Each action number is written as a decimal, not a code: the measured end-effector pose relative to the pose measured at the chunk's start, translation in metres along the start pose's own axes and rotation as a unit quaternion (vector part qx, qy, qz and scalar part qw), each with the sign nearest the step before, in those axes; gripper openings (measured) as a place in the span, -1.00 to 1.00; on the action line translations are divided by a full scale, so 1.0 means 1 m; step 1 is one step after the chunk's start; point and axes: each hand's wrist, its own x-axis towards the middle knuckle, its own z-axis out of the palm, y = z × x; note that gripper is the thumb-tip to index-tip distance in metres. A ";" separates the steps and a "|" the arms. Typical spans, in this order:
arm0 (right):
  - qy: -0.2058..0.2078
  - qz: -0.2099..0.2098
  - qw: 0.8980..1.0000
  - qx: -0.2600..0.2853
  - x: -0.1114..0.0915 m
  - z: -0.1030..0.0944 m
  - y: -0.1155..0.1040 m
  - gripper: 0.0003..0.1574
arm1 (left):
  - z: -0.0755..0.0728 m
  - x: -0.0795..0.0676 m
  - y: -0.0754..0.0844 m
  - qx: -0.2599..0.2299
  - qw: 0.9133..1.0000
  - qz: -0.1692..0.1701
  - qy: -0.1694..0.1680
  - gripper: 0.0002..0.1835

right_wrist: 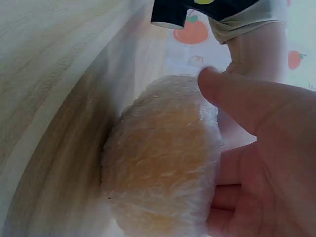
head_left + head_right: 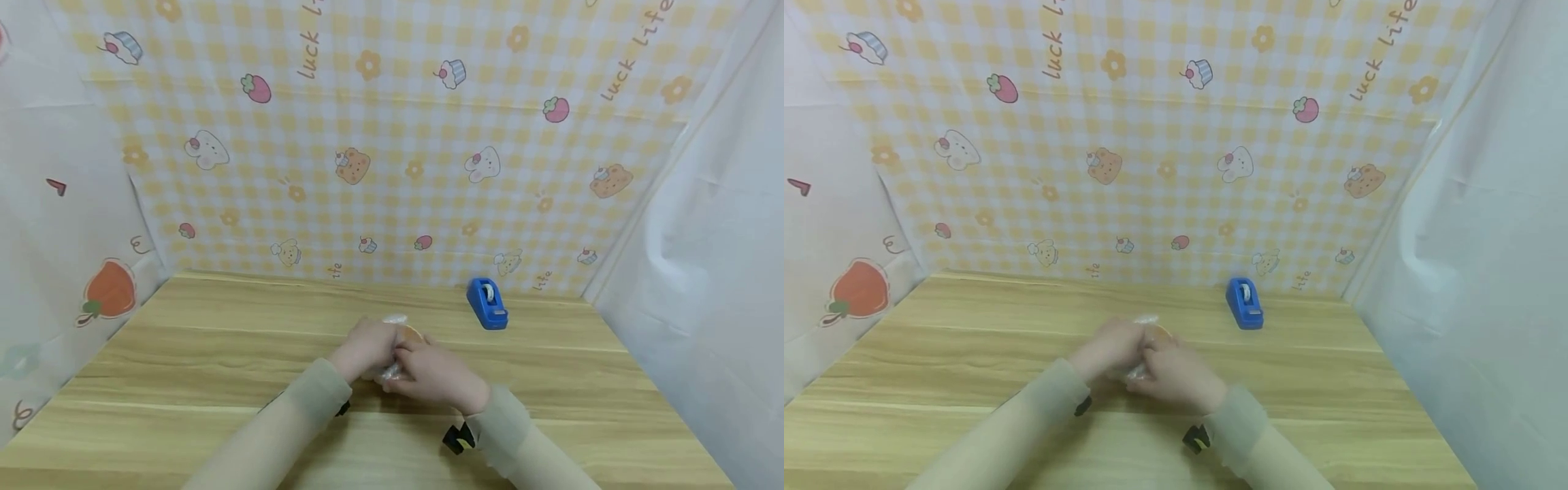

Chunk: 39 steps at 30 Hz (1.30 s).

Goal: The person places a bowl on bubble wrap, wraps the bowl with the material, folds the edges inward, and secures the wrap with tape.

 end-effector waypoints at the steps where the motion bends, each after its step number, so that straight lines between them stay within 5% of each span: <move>1: -0.003 0.008 1.000 -0.003 0.000 0.001 0.000 -0.44 | 0.000 0.000 0.000 -0.004 1.000 0.001 -0.002 -0.85; 4: -0.016 0.028 0.999 -0.005 0.000 0.004 0.002 -0.29 | 0.000 -0.001 -0.002 -0.019 1.000 0.008 -0.013 -0.85; 11: -0.033 0.030 0.999 -0.010 0.003 0.010 0.006 -0.43 | -0.011 -0.014 -0.006 -0.064 0.997 0.026 -0.024 -0.90; 20: -0.043 0.046 0.998 -0.015 0.004 0.009 0.004 -0.06 | -0.007 -0.043 -0.003 0.008 0.996 0.083 0.034 -0.60; 25: -0.057 0.050 0.997 0.015 0.002 0.007 0.006 -0.02 | 0.001 -0.048 -0.003 0.018 0.998 0.056 0.038 -0.56; 39: -0.050 -0.025 0.994 0.089 0.002 -0.003 0.020 -0.43 | 0.001 -0.042 -0.009 0.002 0.999 0.043 0.015 -0.37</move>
